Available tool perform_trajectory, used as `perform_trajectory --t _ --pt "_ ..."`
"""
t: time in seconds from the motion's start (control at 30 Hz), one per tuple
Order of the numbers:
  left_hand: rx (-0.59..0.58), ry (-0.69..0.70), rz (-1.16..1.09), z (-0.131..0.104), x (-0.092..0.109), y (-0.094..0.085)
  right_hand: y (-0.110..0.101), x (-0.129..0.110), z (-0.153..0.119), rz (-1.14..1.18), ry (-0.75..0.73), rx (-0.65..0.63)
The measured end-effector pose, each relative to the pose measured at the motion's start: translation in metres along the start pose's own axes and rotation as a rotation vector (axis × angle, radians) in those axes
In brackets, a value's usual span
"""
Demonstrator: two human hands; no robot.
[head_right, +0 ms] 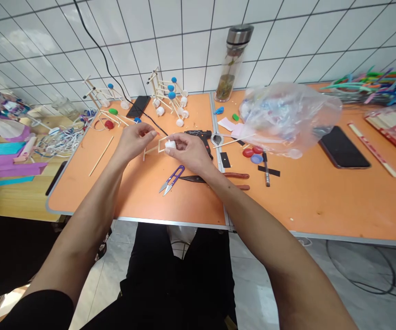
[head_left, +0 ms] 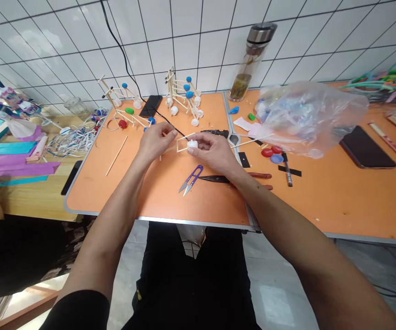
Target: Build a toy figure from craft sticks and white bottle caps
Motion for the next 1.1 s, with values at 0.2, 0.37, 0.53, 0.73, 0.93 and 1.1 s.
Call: perform_trajectory --t 0.2,0.37,0.53,0.73,0.93,1.1 --pt "-0.286 0.102 -0.153 0.015 0.021 0.024 0.01 0.001 0.0 0.048 -0.025 -0.044" --pt "-0.38 0.07 -0.373 0.003 0.017 0.036 0.012 -0.001 -0.001 0.04 -0.005 -0.047" --pt "-0.352 0.045 -0.405 -0.003 0.011 0.03 0.005 -0.005 -0.004 -0.051 0.016 -0.015" --pt "-0.315 0.094 -0.424 -0.005 0.018 0.019 -0.014 -0.003 0.0 -0.114 -0.034 0.142" --pt "-0.316 0.09 -0.395 -0.01 0.027 0.024 -0.023 0.006 0.005 -0.016 -0.021 0.189" --pt "-0.28 0.102 -0.382 -0.009 0.027 0.029 -0.027 0.01 0.004 0.099 0.073 0.146"
Point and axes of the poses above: each hand's wrist, its own z-axis towards the middle knuckle, its own y-axis out of the palm, x = y × z, the point moved 7 cm from there along z, towards the middle knuckle, and after that the axes turned 11 degrees about z, right-handed, at the moved point
